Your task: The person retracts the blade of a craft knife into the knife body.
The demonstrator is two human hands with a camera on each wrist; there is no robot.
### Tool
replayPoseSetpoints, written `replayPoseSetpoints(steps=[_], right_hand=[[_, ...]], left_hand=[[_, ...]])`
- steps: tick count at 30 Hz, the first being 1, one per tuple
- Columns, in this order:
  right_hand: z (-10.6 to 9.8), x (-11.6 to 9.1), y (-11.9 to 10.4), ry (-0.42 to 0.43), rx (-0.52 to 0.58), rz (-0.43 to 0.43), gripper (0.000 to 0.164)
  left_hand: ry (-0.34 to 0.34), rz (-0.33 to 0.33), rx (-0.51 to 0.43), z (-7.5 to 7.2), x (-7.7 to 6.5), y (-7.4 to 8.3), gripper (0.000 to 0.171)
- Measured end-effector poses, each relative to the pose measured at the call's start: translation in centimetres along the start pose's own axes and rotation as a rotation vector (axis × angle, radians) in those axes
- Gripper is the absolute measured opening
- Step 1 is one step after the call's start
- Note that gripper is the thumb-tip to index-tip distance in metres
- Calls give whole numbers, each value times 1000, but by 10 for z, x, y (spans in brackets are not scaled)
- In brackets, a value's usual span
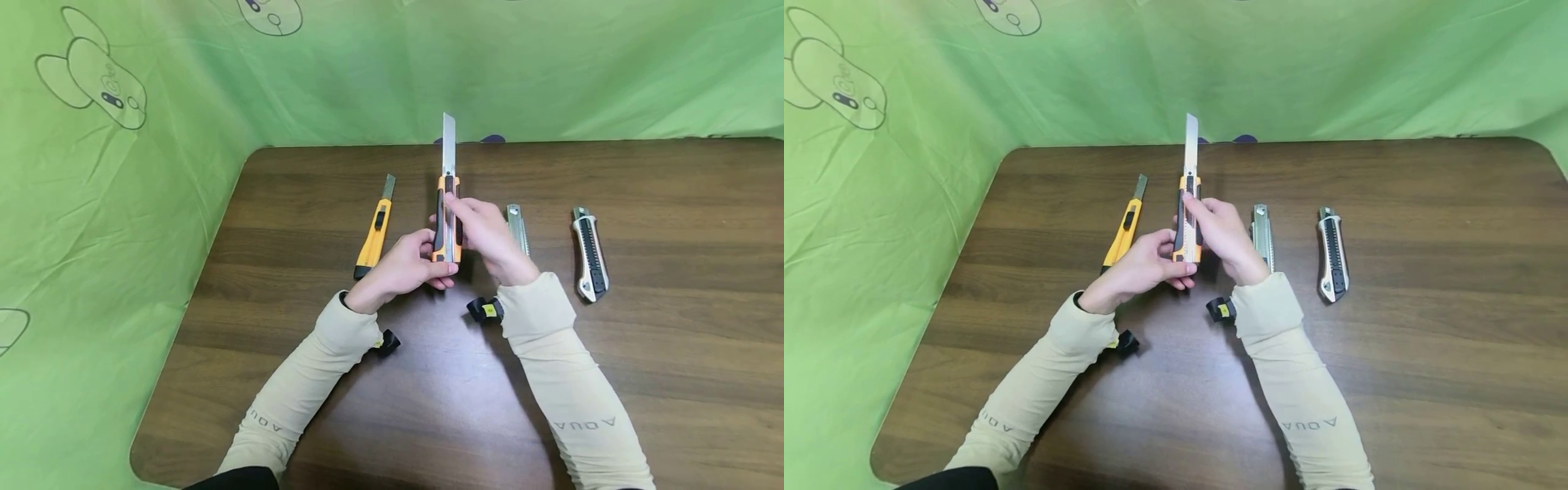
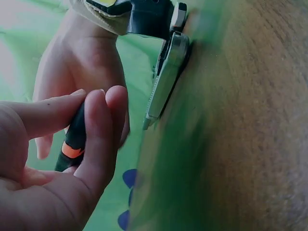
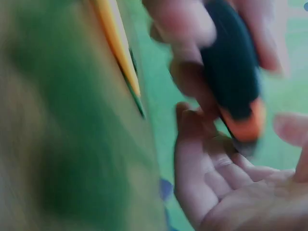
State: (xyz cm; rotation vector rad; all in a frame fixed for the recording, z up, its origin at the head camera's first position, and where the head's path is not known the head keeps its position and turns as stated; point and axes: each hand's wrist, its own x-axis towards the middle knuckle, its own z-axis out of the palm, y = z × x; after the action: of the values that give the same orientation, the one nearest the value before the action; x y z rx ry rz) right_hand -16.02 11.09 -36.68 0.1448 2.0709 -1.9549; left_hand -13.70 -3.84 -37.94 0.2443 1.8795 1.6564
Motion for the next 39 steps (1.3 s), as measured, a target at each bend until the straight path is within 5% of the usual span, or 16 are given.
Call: replayPoseSetpoints(steps=[8, 16, 29, 39], right_hand=[[-46, -15, -18, 74, -313, -77, 50], [-79, -25, -20, 157, -456, -95, 47], [-101, -32, -13, 158, -850, -15, 56], [-103, -32, -13, 115, -885, 22, 56]], left_hand=[[6, -80, -12, -2, 4, -6, 37], [0, -120, 12, -2, 6, -10, 39], [16, -186, 22, -1, 9, -13, 48], [23, -179, 79, 0, 9, -15, 64]])
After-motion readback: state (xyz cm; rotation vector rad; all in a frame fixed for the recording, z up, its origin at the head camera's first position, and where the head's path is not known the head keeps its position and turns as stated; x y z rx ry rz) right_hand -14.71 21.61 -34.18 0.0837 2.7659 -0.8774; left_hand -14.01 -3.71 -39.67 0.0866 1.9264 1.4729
